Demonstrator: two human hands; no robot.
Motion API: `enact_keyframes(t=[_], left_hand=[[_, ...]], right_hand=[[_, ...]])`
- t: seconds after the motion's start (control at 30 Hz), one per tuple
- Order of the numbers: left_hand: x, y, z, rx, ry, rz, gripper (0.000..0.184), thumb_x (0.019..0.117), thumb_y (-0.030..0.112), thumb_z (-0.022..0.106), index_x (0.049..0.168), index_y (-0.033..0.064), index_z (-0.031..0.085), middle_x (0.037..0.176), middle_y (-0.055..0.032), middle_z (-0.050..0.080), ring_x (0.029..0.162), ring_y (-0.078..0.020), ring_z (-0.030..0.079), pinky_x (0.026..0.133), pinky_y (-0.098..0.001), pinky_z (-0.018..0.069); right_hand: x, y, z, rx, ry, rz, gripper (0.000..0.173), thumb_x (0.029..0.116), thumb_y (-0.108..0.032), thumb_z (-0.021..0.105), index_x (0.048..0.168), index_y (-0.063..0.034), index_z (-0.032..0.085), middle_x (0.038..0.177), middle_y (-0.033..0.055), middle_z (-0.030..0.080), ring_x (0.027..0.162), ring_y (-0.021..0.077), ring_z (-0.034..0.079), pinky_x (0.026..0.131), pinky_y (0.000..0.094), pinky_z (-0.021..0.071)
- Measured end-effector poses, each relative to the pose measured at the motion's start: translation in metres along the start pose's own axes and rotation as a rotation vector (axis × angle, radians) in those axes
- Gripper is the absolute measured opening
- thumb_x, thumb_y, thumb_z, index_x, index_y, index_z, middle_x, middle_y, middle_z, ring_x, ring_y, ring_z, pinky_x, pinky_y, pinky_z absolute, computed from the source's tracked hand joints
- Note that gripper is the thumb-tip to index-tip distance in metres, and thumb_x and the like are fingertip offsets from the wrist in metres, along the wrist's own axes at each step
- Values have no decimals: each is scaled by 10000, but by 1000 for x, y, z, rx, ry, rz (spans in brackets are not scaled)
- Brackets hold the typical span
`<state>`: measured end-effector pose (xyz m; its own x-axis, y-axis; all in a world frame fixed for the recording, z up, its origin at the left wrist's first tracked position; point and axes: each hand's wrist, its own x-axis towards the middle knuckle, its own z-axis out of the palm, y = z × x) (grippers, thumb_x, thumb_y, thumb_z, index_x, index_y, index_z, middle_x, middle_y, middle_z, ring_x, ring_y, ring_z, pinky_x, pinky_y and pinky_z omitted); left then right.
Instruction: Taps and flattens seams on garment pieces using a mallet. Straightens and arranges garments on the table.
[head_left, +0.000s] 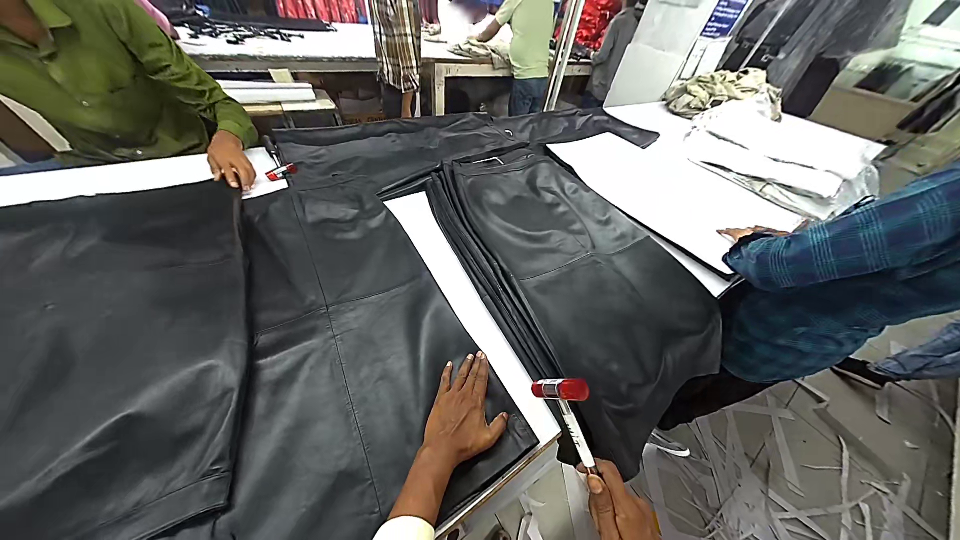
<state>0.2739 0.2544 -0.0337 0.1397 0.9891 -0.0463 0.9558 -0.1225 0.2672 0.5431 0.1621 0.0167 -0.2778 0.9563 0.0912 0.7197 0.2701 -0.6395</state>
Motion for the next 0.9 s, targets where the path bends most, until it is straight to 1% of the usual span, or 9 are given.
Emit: enact_keyframes(t=[0.13,0.27,0.4,0.53,0.63,0.77,0.8,0.87,0.9], left_hand=[[0,0,3,11,10,7,1042,917,756,325,1642,30,138,1725,-73,154,1598,-193,76,1275,-537,7],[3,1,-4,-4,-19,-23,1054,906,767,332,1645,42,133,1728,-58,142,1598,-176,69,1275,-532,4],[1,1,1,-8,12,-10,1071,893,772,360,1643,37,143,1724,-60,160,1595,-173,89,1280,-521,15],[4,0,-3,-22,-1,-23,1083,887,788,357,1644,43,145,1723,-60,166,1596,-176,85,1278,-525,6],[1,0,2,-16,17,-12,1084,881,791,356,1639,37,172,1718,-64,188,1594,-185,106,1279,-530,21],[4,-1,-2,-25,-8,-28,1088,880,794,362,1644,49,152,1724,-49,164,1595,-172,84,1280,-518,8],[4,-1,-1,-25,-8,-30,1088,880,796,362,1644,50,153,1724,-47,165,1595,-169,87,1280,-516,10],[2,0,2,-22,1,-19,1088,880,791,367,1643,45,156,1723,-52,168,1595,-173,88,1279,-518,10],[1,0,3,-19,3,-14,1088,880,790,369,1643,45,154,1724,-53,163,1595,-173,86,1280,-516,11]], right_hand=[[14,3,8,-136,-213,158,493,1104,-427,316,1246,-47,595,697,138,642,636,334,678,596,523,545],[16,4,12,-7,-11,21,530,1115,-421,298,1206,-6,616,623,56,572,503,196,583,496,397,522],[25,6,17,-119,-175,117,531,1100,-465,294,1222,-53,606,668,116,620,610,311,662,579,501,539],[30,4,23,-73,32,-22,548,1108,-441,282,1183,-29,635,617,48,582,490,193,586,472,383,515],[40,0,17,-134,-218,154,536,1100,-465,260,1276,-75,584,734,118,653,677,314,685,637,506,554],[46,-1,25,-50,64,-9,563,1104,-481,252,1153,-63,627,596,8,537,472,148,547,460,340,490],[48,-2,24,-79,16,11,551,1103,-471,261,1164,-65,628,613,31,563,501,182,582,483,372,507],[53,-4,18,-123,-228,167,521,1103,-453,273,1279,-72,583,751,128,657,698,324,685,662,515,550],[53,-3,17,-115,-232,181,524,1102,-465,267,1281,-83,578,755,118,649,703,313,678,668,507,545]])
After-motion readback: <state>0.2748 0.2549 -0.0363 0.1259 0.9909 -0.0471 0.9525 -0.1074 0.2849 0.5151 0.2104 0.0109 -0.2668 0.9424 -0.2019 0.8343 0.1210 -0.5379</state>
